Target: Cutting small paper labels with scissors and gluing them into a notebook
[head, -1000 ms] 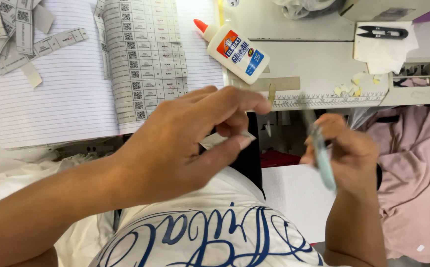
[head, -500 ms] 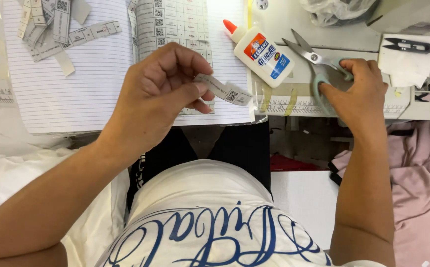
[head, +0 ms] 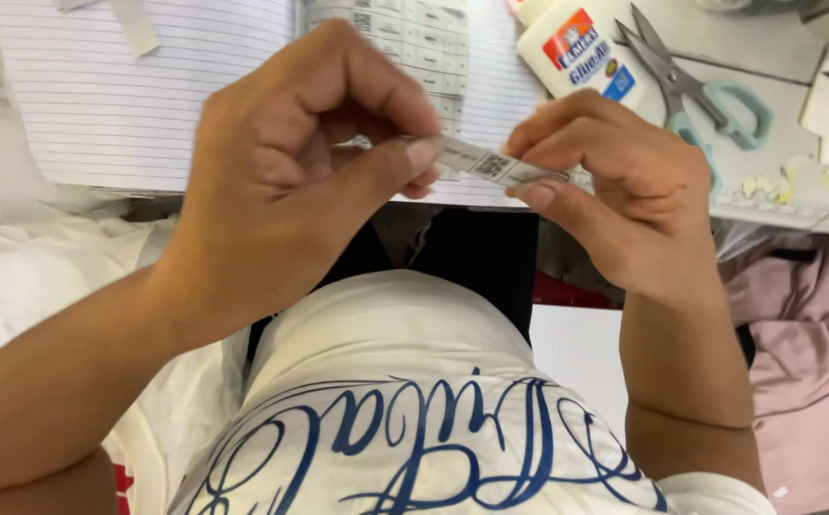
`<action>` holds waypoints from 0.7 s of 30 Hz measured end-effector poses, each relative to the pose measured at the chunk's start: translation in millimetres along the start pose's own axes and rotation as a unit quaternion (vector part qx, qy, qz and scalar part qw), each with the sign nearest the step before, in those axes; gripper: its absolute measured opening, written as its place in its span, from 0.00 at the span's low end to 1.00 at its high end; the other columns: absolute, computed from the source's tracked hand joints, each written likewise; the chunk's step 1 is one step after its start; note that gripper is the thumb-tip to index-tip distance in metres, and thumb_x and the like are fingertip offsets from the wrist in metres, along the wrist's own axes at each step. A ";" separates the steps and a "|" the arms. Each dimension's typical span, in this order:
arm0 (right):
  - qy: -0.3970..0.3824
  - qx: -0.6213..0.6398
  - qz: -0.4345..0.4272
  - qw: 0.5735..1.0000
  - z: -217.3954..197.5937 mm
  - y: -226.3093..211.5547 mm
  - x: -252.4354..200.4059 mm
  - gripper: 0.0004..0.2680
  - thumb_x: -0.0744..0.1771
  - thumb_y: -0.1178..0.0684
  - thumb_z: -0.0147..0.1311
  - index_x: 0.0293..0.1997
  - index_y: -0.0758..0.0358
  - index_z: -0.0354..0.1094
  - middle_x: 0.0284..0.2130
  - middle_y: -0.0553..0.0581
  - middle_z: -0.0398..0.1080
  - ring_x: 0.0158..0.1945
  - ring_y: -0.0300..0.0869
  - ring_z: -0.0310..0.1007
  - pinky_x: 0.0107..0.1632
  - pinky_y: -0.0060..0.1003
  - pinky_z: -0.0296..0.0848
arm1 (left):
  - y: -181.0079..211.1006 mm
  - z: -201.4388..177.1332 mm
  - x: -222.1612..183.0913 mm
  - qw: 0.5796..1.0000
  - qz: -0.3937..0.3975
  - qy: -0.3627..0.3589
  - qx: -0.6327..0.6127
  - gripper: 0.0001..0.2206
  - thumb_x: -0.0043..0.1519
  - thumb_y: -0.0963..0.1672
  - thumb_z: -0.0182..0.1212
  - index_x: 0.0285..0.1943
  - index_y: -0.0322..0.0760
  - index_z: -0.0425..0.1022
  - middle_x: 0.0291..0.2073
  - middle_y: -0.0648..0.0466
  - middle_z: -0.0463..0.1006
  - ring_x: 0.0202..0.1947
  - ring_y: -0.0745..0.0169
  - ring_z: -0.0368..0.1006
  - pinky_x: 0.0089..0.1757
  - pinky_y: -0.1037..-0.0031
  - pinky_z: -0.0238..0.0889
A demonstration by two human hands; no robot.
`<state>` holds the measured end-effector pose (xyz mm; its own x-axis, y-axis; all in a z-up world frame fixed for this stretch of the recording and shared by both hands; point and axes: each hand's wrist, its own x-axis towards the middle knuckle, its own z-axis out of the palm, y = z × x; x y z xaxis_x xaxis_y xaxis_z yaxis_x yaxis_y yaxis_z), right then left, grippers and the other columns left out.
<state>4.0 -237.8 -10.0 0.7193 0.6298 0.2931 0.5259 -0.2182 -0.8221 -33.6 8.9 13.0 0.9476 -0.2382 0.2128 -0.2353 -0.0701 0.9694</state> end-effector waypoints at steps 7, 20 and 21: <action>0.019 0.045 0.053 0.997 20.3 15.6 -3.0 0.05 0.70 0.63 0.52 0.36 0.73 0.65 0.31 0.62 0.67 0.36 0.47 0.66 0.42 0.36 0.66 | -23.1 -33.4 -30.5 0.991 -0.041 0.065 0.110 0.05 0.70 0.34 0.62 0.42 0.30 0.71 0.35 0.51 0.76 0.32 0.67 0.73 0.35 0.84 0.71; -0.043 -0.239 0.162 0.956 65.7 63.3 -10.9 0.10 0.67 0.49 0.64 0.27 0.52 0.68 0.26 0.42 0.64 0.34 0.37 0.62 0.53 0.43 0.51 | -94.4 -36.9 -53.2 0.870 -0.063 0.008 0.489 0.04 0.61 0.44 0.62 0.36 0.42 0.77 0.45 0.54 0.71 0.50 0.46 0.59 0.43 0.56 0.56; -0.036 -0.253 0.158 0.954 66.7 66.5 -11.4 0.10 0.67 0.48 0.66 0.26 0.52 0.67 0.26 0.43 0.64 0.34 0.38 0.61 0.51 0.42 0.50 | -96.0 -36.1 -52.0 0.866 -0.078 -0.001 0.495 0.05 0.60 0.45 0.63 0.37 0.42 0.75 0.45 0.54 0.71 0.50 0.47 0.60 0.44 0.57 0.56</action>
<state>0.5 -209.8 -100.5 0.8546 0.5189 0.0208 0.4534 -0.7259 -0.5172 -52.6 63.0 -86.7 0.9843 -0.1532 0.0875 -0.1757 -0.8966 0.4065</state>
